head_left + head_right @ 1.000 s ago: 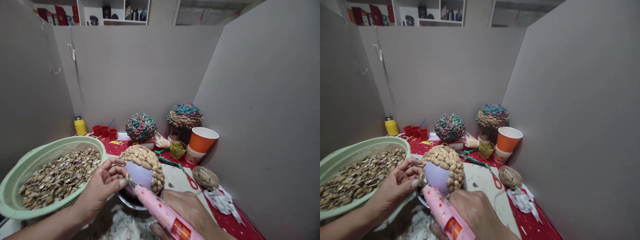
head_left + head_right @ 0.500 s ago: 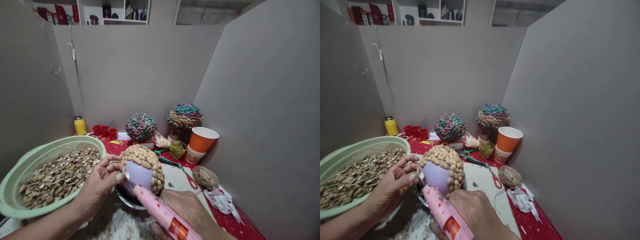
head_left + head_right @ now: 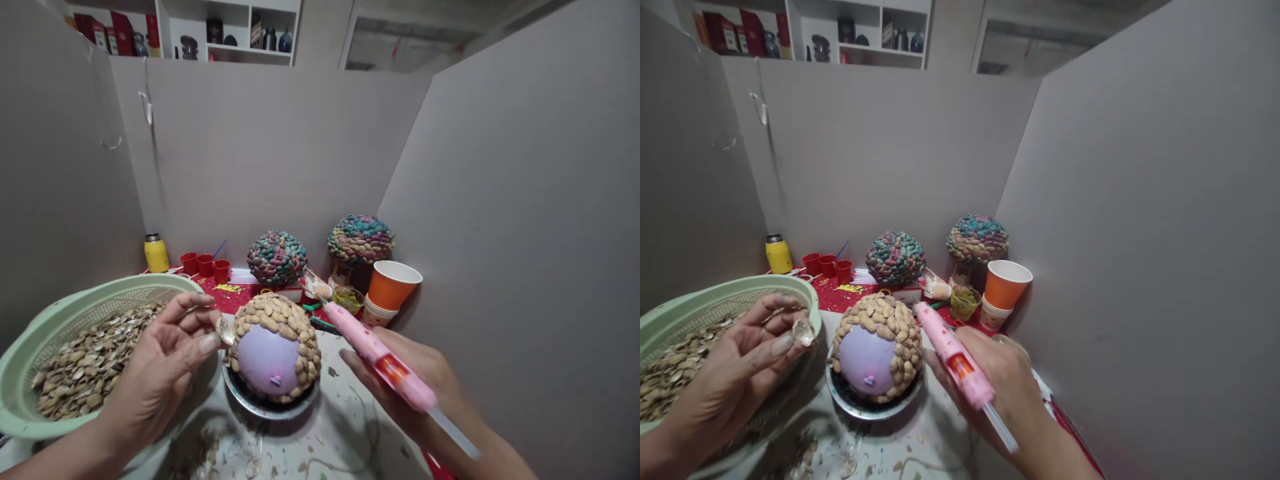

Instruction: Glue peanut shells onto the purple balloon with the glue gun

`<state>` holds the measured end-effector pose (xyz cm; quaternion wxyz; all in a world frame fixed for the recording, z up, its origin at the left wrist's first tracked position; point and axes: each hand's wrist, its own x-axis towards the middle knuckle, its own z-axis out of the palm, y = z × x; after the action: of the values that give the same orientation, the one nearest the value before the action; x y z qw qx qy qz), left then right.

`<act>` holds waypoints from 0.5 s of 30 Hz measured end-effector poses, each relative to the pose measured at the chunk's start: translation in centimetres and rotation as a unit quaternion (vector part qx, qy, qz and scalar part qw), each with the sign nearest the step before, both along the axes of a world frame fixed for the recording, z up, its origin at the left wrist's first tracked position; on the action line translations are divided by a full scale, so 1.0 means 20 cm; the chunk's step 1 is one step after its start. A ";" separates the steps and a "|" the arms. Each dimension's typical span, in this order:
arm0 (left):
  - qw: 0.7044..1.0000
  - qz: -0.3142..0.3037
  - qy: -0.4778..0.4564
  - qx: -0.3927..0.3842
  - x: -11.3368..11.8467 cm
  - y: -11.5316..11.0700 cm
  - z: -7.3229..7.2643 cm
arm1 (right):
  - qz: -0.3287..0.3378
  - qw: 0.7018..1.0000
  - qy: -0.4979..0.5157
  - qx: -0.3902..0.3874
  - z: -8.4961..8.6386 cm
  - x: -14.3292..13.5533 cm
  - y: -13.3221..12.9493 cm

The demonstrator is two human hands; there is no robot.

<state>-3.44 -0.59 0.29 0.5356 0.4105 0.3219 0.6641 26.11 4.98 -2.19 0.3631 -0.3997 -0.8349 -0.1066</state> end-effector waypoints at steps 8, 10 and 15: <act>0.993 0.056 0.106 0.022 -0.02 0.02 0.02 | -0.144 0.940 -0.152 -0.267 -0.16 0.10 0.13; 0.987 0.068 0.147 0.020 -0.01 0.03 0.01 | -0.149 0.932 -0.159 -0.289 -0.22 0.12 0.12; 0.974 0.075 0.209 0.034 0.00 0.03 0.02 | -0.132 0.919 -0.173 -0.328 -0.29 0.15 0.08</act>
<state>-3.41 0.00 0.71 0.3911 0.5329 0.4338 0.6122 29.20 6.61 -8.06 0.0446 -0.5780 -0.8126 0.0593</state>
